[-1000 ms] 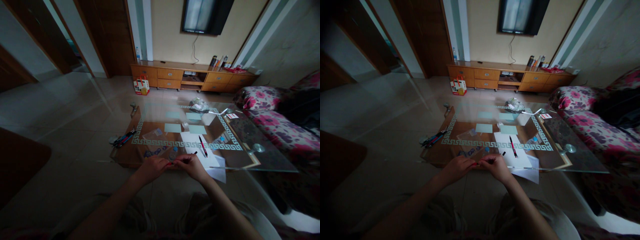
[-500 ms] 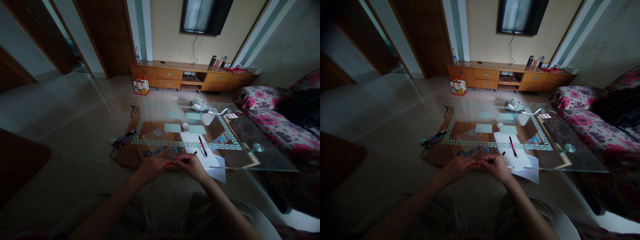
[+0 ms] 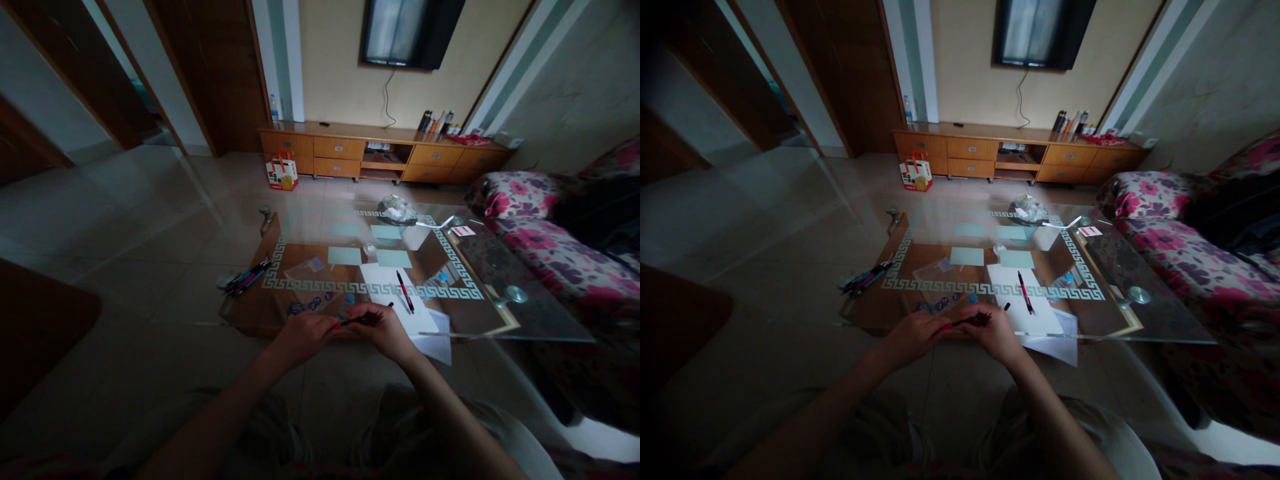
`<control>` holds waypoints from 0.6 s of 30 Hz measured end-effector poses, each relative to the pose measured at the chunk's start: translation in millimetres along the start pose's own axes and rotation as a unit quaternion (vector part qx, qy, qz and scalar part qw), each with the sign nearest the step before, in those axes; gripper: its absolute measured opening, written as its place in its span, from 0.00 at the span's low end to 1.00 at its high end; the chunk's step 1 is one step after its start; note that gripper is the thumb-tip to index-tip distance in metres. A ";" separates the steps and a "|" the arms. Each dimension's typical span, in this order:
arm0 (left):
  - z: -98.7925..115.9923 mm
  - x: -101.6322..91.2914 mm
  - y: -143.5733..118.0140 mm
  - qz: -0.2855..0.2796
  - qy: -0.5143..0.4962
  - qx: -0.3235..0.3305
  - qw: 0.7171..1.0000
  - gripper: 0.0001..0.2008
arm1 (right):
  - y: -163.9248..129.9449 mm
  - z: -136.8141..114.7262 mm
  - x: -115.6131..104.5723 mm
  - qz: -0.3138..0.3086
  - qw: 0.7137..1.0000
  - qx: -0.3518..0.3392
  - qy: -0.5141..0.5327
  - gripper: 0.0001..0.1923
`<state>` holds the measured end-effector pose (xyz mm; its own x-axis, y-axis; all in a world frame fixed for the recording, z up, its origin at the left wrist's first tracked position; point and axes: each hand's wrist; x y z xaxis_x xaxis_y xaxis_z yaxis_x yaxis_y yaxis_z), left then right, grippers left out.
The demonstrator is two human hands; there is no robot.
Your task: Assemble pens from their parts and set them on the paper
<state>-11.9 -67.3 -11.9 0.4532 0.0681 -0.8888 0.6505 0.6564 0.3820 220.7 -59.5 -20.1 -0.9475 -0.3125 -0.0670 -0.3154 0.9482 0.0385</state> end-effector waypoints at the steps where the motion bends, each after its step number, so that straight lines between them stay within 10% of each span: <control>1: 0.2 -0.4 0.0 0.005 0.002 -0.004 1.000 0.13 | 0.2 0.2 0.0 -0.002 1.000 -0.002 0.009 0.14; 18: -2.7 1.0 -0.6 0.057 0.019 0.007 0.998 0.12 | 2.4 -24.1 -0.1 0.049 0.984 0.084 0.150 0.17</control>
Point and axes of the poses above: each hand's wrist, its own y-axis towards the middle knuckle, its own x-axis out of the palm, z = x × y, and after that the axes turned 2 degrees about -y, right-handed
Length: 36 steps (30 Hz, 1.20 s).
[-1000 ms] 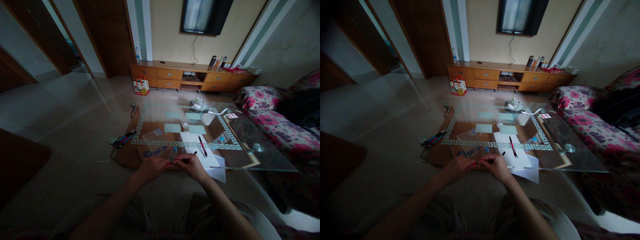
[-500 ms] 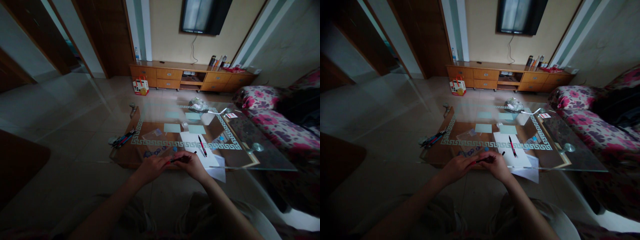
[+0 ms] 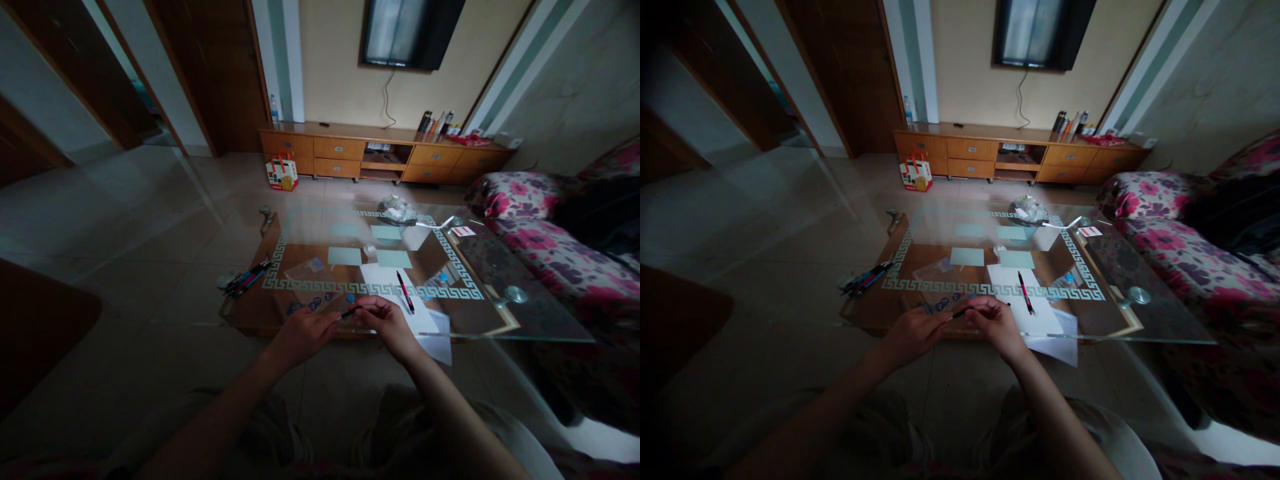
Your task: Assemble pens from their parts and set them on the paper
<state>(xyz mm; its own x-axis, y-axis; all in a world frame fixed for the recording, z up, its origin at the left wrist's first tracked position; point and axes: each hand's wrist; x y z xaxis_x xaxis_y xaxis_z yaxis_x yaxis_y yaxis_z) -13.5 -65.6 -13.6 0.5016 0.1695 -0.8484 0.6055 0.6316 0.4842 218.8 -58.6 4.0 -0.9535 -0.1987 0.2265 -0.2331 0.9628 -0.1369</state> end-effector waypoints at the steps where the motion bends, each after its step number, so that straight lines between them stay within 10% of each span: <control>1: 0.0 0.0 0.0 0.001 0.001 -0.002 1.000 0.12 | 0.3 0.2 -0.5 0.006 1.000 -0.004 0.000 0.16; 28: 1.3 -1.9 -1.0 0.010 0.007 -0.023 1.000 0.09 | 8.3 9.0 -17.8 0.149 0.986 -0.065 0.022 0.17; 36: -1.2 3.1 -5.5 0.010 0.014 -0.023 1.000 0.09 | 4.8 -26.2 -64.0 0.214 0.909 -0.135 -0.330 0.16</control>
Point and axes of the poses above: each hand's wrist, its own y-axis towards the middle knuckle, its own x-axis out of the palm, z = x × y, and after that the axes turned 2 degrees about -y, right-handed
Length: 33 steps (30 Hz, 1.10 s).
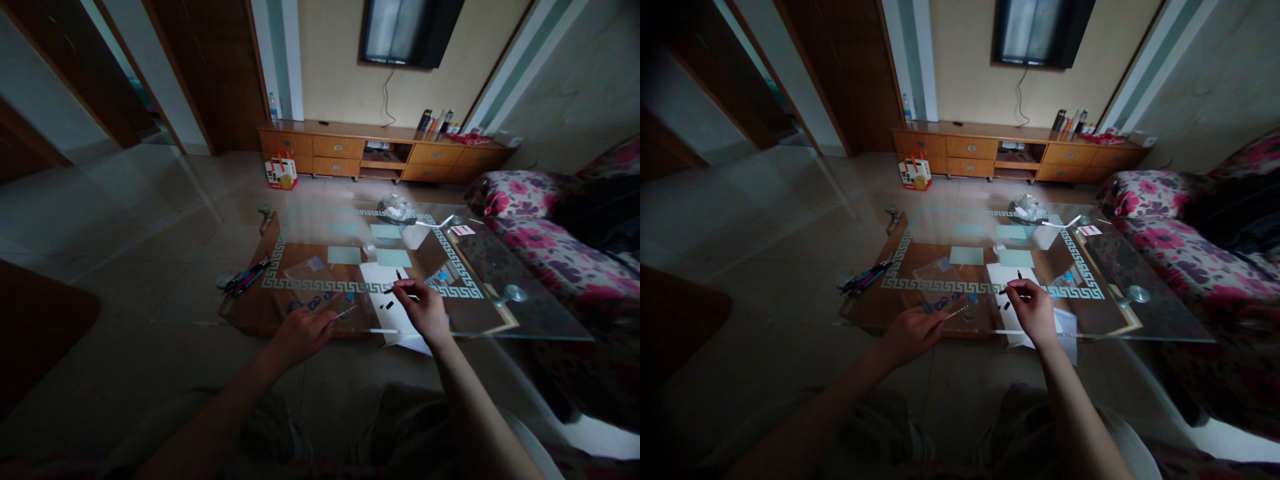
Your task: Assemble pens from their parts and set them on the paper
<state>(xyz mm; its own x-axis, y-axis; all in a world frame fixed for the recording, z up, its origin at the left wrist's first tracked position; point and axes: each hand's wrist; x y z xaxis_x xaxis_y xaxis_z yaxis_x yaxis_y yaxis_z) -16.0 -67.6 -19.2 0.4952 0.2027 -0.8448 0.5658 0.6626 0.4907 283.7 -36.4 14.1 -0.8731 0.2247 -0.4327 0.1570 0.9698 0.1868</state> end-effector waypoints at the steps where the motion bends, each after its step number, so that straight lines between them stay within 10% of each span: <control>1: 0.0 -0.3 0.2 0.001 -0.002 -0.001 1.000 0.10 | 1.3 0.9 -6.0 -0.007 0.998 -0.010 -0.069 0.14; 9: 0.4 -2.6 1.7 0.009 -0.010 0.008 1.000 0.10 | 2.4 15.1 -20.1 -0.040 0.958 -0.015 -0.282 0.11; 33: 0.5 -2.5 0.1 -0.009 -0.012 0.000 1.000 0.10 | 2.2 26.1 -10.9 -0.097 0.943 -0.006 -0.320 0.14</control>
Point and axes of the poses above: each hand's wrist, its own y-axis towards the middle knuckle, its own x-axis out of the palm, z = x × y, and after that the axes turned 2 degrees about -y, right-handed
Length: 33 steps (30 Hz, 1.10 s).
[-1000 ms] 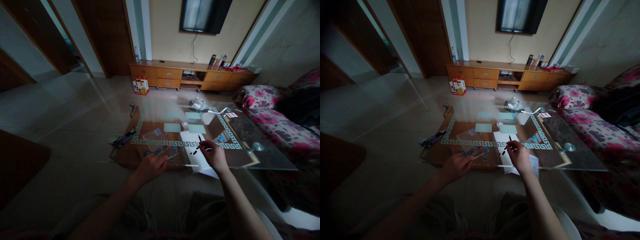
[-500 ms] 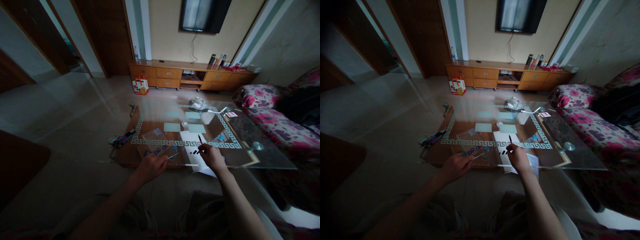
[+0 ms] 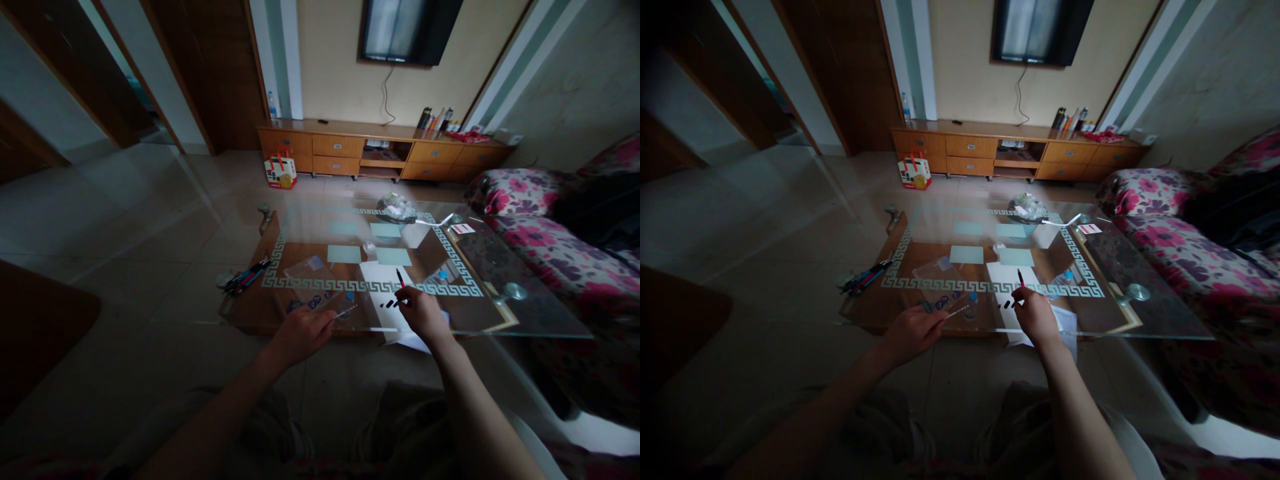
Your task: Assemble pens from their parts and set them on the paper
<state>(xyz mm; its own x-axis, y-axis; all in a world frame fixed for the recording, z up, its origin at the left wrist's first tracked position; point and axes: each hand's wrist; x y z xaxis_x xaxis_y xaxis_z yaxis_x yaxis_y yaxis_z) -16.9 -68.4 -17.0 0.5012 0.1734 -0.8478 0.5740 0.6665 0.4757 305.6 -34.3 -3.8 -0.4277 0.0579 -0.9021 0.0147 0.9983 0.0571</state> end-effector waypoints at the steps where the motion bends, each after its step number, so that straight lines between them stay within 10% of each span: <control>1: 0.0 0.1 -0.1 -0.002 0.001 -0.001 1.000 0.10 | 0.0 0.1 0.2 -0.002 1.000 -0.001 0.001 0.15; 14: 0.2 -0.6 1.3 0.008 0.011 0.003 1.000 0.09 | -1.3 1.3 3.7 -0.011 1.000 -0.004 0.007 0.25; 23: -2.1 0.0 0.4 -0.014 0.056 -0.061 0.996 0.10 | -8.2 -28.3 -5.0 0.167 0.977 -0.037 0.127 0.17; 33: 0.5 -1.2 3.1 -0.049 0.069 -0.091 0.992 0.09 | -29.1 -71.8 25.2 -0.150 0.893 -0.107 0.411 0.21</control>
<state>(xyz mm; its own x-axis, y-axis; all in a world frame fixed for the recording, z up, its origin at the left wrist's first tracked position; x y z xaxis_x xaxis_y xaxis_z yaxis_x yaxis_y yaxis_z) -15.4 -67.0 -14.4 0.3484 0.1903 -0.9178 0.4829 0.8028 0.3497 229.5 -62.7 2.5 -0.9031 -0.3281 -0.2771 -0.3481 0.9371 0.0248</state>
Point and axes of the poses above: each hand's wrist, its own y-axis towards the middle knuckle, its own x-axis out of the palm, z = x × y, and after that the axes turned 2 degrees about -y, right-handed
